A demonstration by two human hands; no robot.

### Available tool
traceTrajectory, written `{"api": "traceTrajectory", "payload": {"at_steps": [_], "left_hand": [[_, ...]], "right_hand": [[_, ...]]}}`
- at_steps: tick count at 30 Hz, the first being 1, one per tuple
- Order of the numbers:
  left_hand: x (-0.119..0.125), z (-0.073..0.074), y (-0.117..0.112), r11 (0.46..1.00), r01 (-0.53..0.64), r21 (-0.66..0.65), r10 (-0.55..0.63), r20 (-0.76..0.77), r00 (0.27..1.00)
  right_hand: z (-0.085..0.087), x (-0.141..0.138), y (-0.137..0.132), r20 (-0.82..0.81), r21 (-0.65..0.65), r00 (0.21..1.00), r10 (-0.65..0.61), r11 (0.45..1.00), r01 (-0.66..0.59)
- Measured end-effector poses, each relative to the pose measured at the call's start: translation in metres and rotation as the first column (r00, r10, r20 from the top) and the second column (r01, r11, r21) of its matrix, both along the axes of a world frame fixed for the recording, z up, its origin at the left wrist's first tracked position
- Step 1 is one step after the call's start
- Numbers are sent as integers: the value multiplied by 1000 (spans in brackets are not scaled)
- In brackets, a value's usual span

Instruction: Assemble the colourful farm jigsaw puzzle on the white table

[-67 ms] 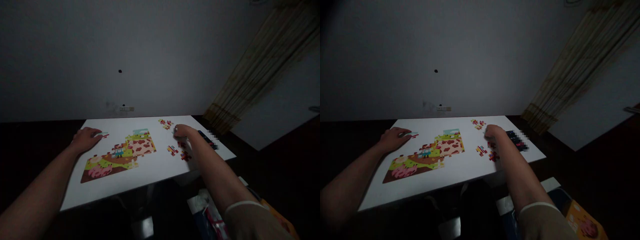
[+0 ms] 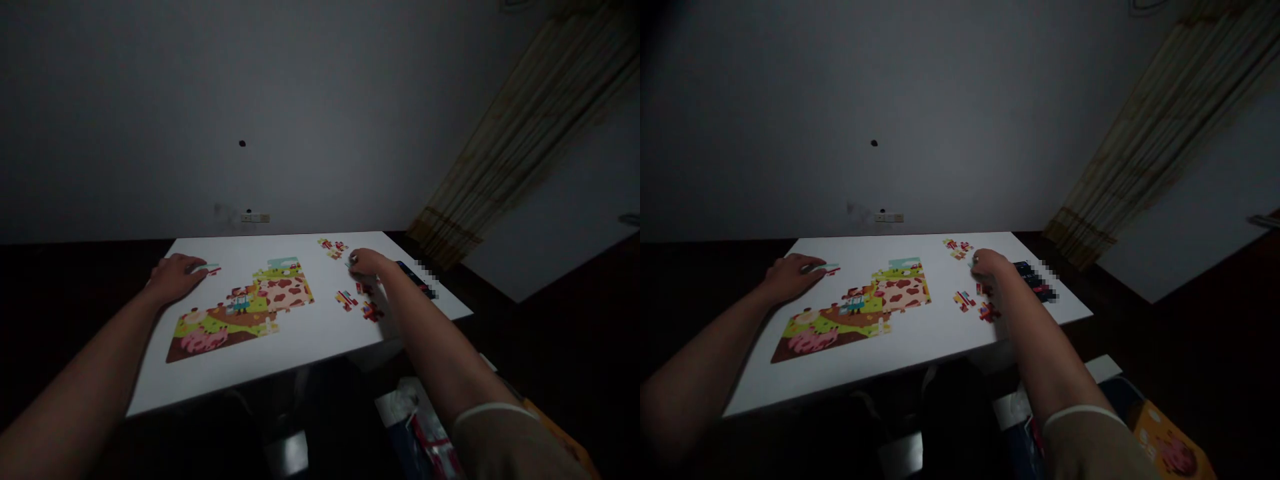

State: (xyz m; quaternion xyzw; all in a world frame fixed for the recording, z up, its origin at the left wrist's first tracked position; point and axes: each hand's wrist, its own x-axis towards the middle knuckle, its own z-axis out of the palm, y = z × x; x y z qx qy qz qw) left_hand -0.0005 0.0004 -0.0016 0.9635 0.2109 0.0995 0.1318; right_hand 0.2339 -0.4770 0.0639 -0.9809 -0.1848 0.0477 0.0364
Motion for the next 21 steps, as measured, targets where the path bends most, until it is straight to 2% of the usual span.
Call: {"api": "traceTrajectory", "payload": {"at_steps": [5,11,13,15,18,20,21], "left_hand": [[1,-4,4,1000,12,12,-12,20,1000],[6,-10,10,999,7,48,-8,6,1000],[7,-12,12,998,4,65,-3,-10,1000],[7,-13,13,997,1,76,0,-14,1000],[7,-14,13,996,-5,87,6,-9,1000],[7,-13,13,995,-4,101,5,-10,1000],[6,-13,12,994,1,112,1,-14,1000]], "right_hand": [[-13,4,-12,-42,111,996,77,991,-72],[-20,10,-30,17,229,992,123,966,-124],[-21,7,-30,58,322,993,107,939,-120],[-24,-3,-24,64,474,995,75,875,-96],[-32,-37,-1,38,729,998,58,681,-68],[-39,-68,20,1,836,996,89,547,-50],[-43,-84,32,-48,861,992,116,509,-18]]}}
